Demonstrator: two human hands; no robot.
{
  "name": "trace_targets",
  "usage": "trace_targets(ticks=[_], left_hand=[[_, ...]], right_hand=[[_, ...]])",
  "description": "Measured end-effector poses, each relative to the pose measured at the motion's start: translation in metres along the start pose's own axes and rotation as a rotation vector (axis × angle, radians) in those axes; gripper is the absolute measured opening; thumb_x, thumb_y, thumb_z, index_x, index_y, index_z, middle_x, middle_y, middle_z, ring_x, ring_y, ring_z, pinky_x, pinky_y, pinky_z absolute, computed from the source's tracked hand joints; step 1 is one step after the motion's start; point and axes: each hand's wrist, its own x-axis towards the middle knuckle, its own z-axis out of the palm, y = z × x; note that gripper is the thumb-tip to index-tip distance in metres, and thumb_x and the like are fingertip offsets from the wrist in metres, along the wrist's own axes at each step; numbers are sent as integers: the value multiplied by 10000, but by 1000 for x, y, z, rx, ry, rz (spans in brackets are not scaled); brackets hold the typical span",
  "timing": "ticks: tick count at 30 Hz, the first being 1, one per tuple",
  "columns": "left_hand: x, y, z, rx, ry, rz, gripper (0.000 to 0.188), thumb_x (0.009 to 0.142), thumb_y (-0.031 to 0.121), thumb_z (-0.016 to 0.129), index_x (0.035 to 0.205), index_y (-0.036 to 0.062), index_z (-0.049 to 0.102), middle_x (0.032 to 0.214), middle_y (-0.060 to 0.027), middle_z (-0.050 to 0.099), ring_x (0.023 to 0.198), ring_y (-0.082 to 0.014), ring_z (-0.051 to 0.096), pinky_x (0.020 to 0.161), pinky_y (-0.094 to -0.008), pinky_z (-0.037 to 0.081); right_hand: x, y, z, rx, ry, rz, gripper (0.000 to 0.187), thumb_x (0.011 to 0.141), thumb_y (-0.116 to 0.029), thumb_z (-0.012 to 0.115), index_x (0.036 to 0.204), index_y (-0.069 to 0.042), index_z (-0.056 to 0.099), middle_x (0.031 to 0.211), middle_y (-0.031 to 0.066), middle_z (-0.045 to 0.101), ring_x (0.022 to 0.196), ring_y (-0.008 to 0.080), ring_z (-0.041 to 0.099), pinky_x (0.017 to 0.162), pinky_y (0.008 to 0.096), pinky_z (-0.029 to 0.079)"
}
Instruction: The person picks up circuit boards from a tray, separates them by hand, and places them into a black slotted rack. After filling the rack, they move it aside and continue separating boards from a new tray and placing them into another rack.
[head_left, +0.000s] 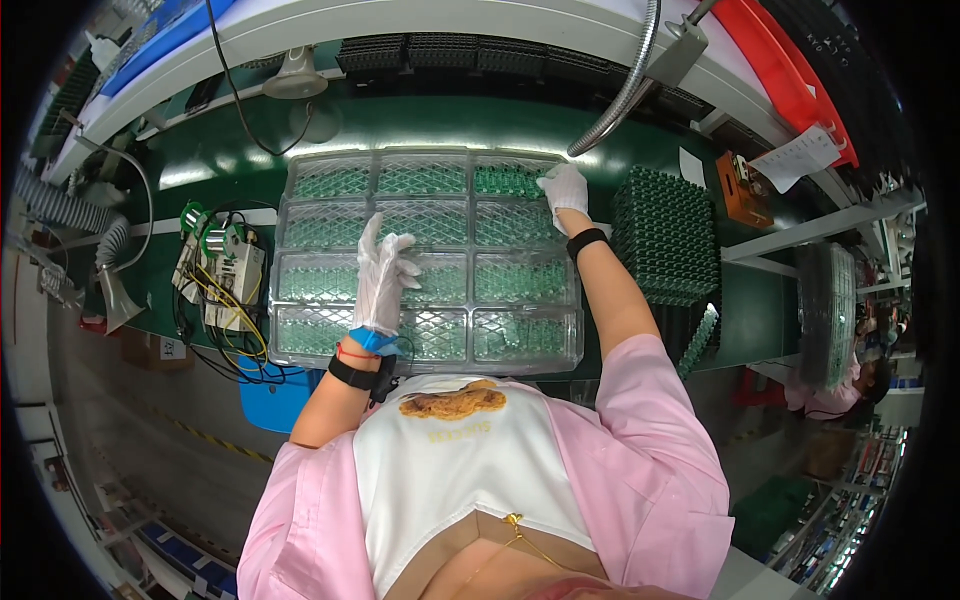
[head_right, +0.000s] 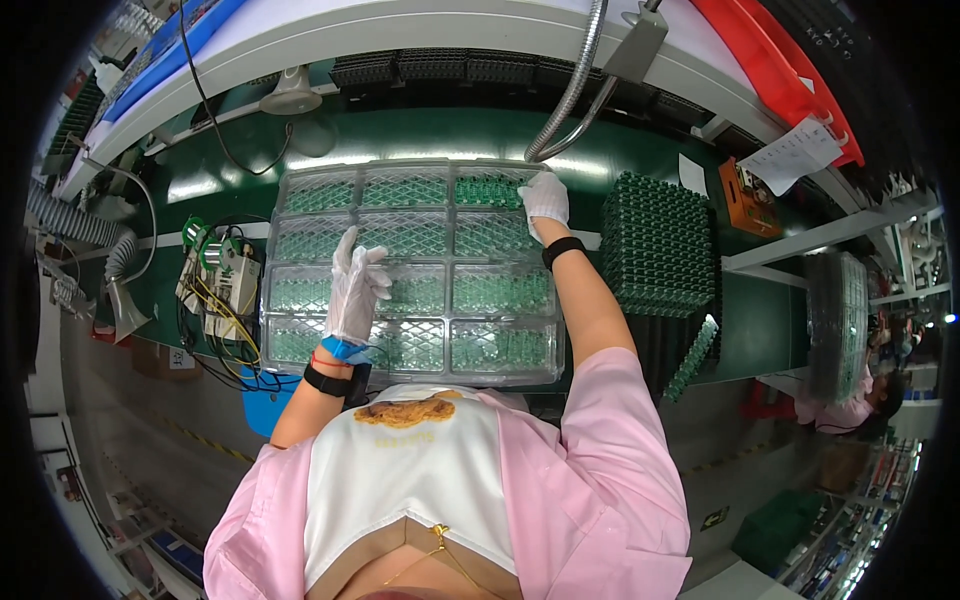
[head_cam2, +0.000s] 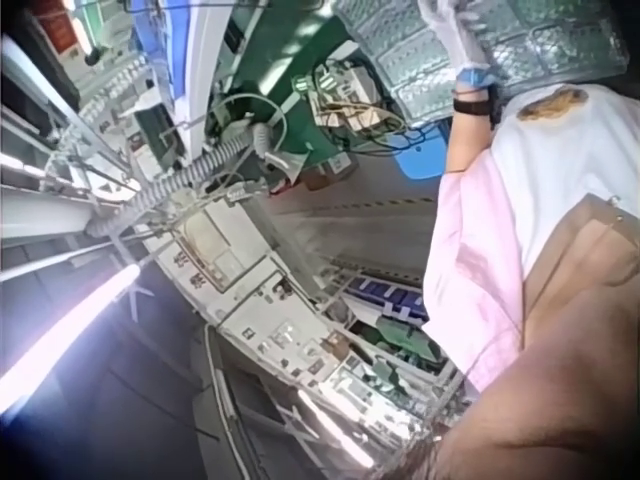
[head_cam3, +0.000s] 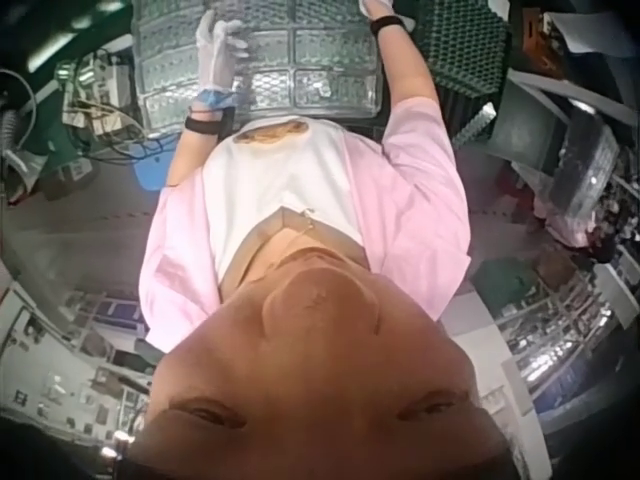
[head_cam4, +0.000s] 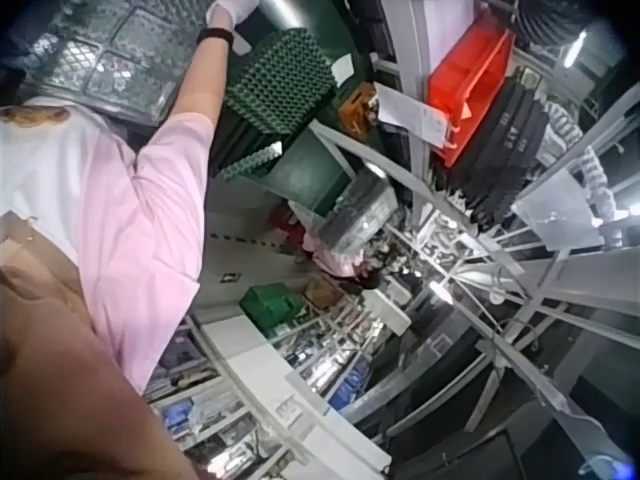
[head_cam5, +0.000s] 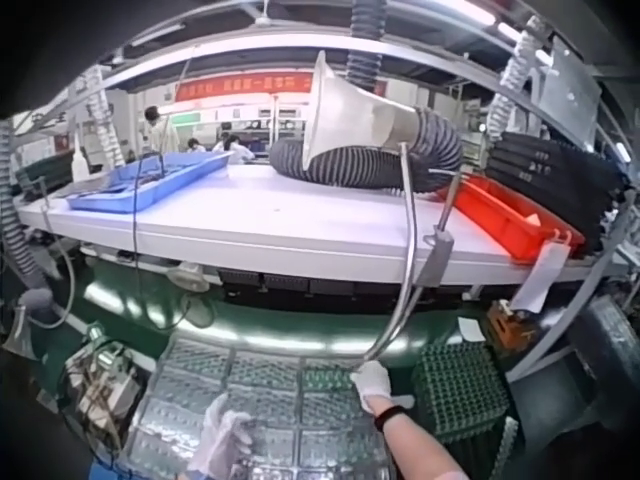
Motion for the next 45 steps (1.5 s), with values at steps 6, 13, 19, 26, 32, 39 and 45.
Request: trace_targets(ticks=[6, 13, 19, 26, 32, 39, 45], left_hand=[[-9, 7, -6, 6, -53, -4, 698, 887, 399, 584, 1401, 51, 264, 1063, -110, 583, 680, -82, 549, 527, -191, 479], [-25, 14, -27, 60, -145, 41, 496, 925, 293, 551, 1301, -3, 424, 954, -47, 607, 703, -58, 514, 592, -168, 402], [-12, 29, -40, 34, -337, -58, 397, 932, 242, 546, 1238, -2, 476, 873, -27, 601, 682, -52, 515, 584, -154, 404], [-48, 53, -6, 94, -118, 102, 339, 932, 249, 542, 1171, 11, 510, 819, -17, 582, 650, -44, 478, 567, -172, 400], [-77, 51, 25, 110, -148, 73, 332, 921, 258, 558, 1143, 14, 517, 808, -35, 582, 640, -64, 498, 578, -188, 420], [-93, 64, 42, 83, -241, 17, 333, 917, 269, 556, 1125, 12, 521, 805, -43, 580, 629, -77, 511, 575, -201, 446], [-92, 78, 38, 151, -313, 5, 362, 897, 287, 584, 1113, 5, 515, 786, -36, 578, 616, -71, 523, 570, -203, 457]], right_hand=[[-18, -10, -16, -20, -38, 132, 318, 696, -230, 726, 928, -21, 670, 1028, 163, 643, 979, 309, 604, 856, 382, 473], [-117, 15, -107, 142, 72, -4, 308, 737, -285, 666, 906, -28, 666, 958, 189, 636, 937, 348, 593, 810, 399, 476], [-236, 126, -201, -223, 448, 592, 268, 734, -297, 649, 811, -40, 653, 860, 185, 637, 826, 379, 601, 714, 464, 474], [-342, 246, -225, -359, 392, 1079, 456, 716, -475, 652, 846, -38, 670, 878, 223, 644, 832, 413, 615, 704, 517, 478], [-362, 361, -210, 229, 549, 1214, 425, 782, -379, 676, 825, 43, 647, 828, 205, 654, 702, 364, 628, 584, 458, 479], [-322, 281, -232, 292, 465, 1170, 301, 843, -229, 642, 883, 69, 618, 806, 137, 646, 623, 290, 618, 438, 404, 461], [-320, 289, -225, 661, 648, 937, 193, 819, -172, 655, 867, 3, 589, 676, 66, 551, 489, 183, 507, 374, 330, 372]])
